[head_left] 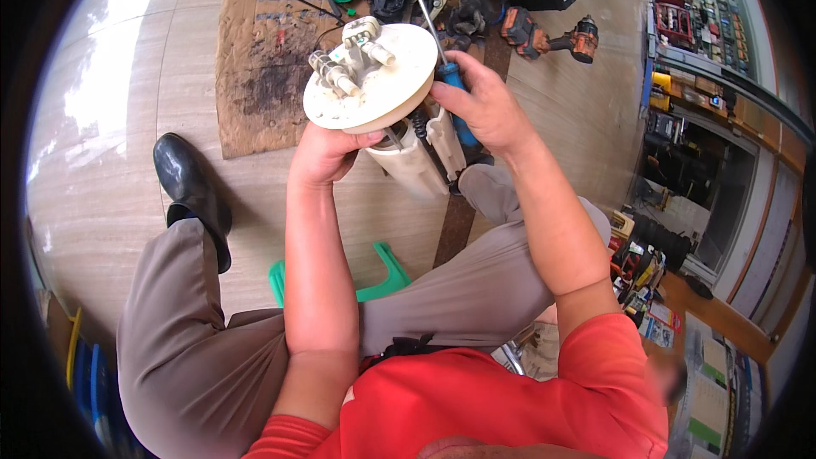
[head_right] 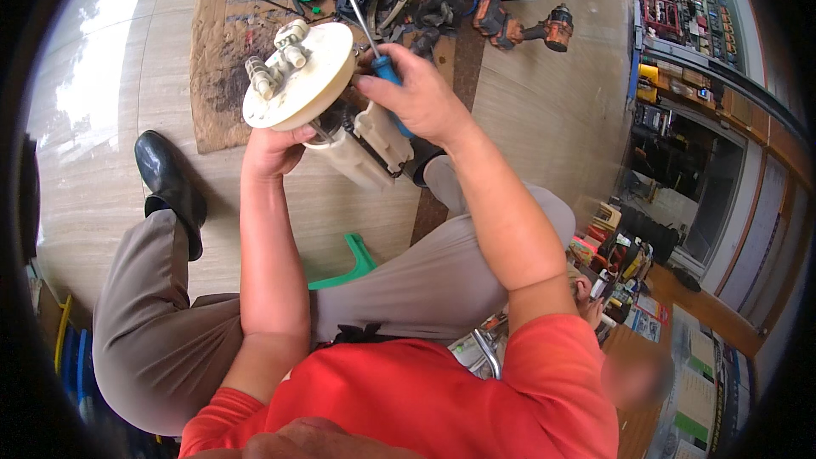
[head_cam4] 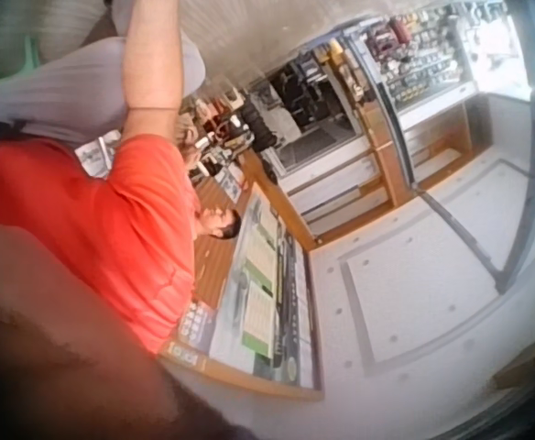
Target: The person disassembles a fuel pump assembly by using a screwdriver to pry and loosen components, then pulling them apart by hand.
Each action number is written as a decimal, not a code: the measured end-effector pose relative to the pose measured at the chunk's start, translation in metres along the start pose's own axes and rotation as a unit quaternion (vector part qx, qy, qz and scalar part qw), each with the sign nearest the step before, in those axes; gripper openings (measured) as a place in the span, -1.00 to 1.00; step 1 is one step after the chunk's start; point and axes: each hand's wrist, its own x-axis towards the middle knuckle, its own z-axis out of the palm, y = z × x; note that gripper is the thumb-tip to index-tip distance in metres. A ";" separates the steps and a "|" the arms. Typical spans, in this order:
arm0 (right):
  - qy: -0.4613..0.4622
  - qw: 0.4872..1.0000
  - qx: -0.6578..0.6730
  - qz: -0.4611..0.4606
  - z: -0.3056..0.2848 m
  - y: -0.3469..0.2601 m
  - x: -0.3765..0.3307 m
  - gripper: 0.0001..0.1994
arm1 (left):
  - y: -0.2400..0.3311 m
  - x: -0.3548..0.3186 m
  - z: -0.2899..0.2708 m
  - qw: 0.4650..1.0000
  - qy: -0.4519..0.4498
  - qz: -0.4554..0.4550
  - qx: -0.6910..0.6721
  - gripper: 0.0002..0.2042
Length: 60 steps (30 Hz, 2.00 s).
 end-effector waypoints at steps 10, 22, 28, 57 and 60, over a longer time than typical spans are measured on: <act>-0.078 0.995 -0.043 -0.038 -0.017 0.009 -0.017 0.20 | 0.007 0.006 0.025 0.996 0.011 0.058 0.070 -0.34; -0.081 0.992 0.097 -0.020 -0.038 0.006 -0.040 0.04 | 0.000 -0.002 0.039 0.994 -0.040 0.096 0.014 -0.32; -0.045 0.904 0.418 0.072 -0.058 0.020 -0.097 -0.25 | 0.001 -0.002 0.072 0.989 -0.059 0.137 -0.022 -0.37; -0.130 0.775 0.618 -0.001 0.008 -0.001 -0.176 -0.51 | 0.113 -0.106 0.248 0.749 -0.027 0.111 0.653 -0.51; -0.181 0.757 0.627 -0.012 0.002 0.002 -0.174 -0.56 | 0.114 -0.103 0.247 0.700 -0.006 0.072 0.711 -0.50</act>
